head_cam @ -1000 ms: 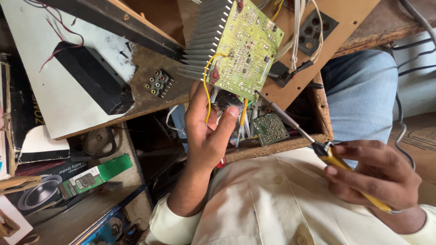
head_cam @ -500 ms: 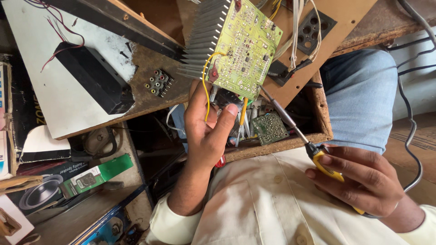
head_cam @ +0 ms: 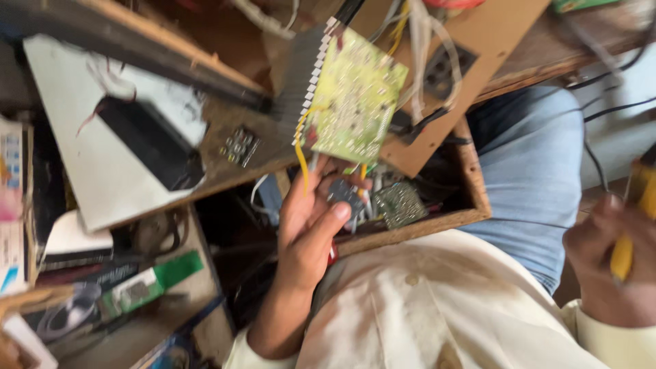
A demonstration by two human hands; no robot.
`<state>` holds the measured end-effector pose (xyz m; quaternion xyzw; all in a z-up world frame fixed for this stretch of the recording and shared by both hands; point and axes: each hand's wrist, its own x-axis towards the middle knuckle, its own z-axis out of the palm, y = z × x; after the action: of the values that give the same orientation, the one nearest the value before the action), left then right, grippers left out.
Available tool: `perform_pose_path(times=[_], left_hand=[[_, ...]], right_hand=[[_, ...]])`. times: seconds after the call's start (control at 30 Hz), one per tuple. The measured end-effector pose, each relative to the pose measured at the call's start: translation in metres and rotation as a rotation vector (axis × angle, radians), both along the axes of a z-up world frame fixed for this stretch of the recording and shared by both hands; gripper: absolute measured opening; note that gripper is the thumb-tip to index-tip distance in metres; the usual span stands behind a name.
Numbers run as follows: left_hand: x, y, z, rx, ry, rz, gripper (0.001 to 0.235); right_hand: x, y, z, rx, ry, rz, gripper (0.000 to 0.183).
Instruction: The person uses a screwdriver to adjust components on a circuit board with a heatsink, then handles a small black plastic part with metal pins. They place the part on the board and later wipe a multi-pin connector with a white cloth before positioning it near the board.
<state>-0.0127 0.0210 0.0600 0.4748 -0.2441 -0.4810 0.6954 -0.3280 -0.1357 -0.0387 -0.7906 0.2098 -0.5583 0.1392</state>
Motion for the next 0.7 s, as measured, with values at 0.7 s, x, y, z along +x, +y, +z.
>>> perform_pose_path(times=[0.7], left_hand=[[-0.003,0.012,0.004,0.276,-0.196,-0.227,0.047]], right_hand=[[-0.017,-0.102,0.002,0.194,0.183,-0.474,0.025]])
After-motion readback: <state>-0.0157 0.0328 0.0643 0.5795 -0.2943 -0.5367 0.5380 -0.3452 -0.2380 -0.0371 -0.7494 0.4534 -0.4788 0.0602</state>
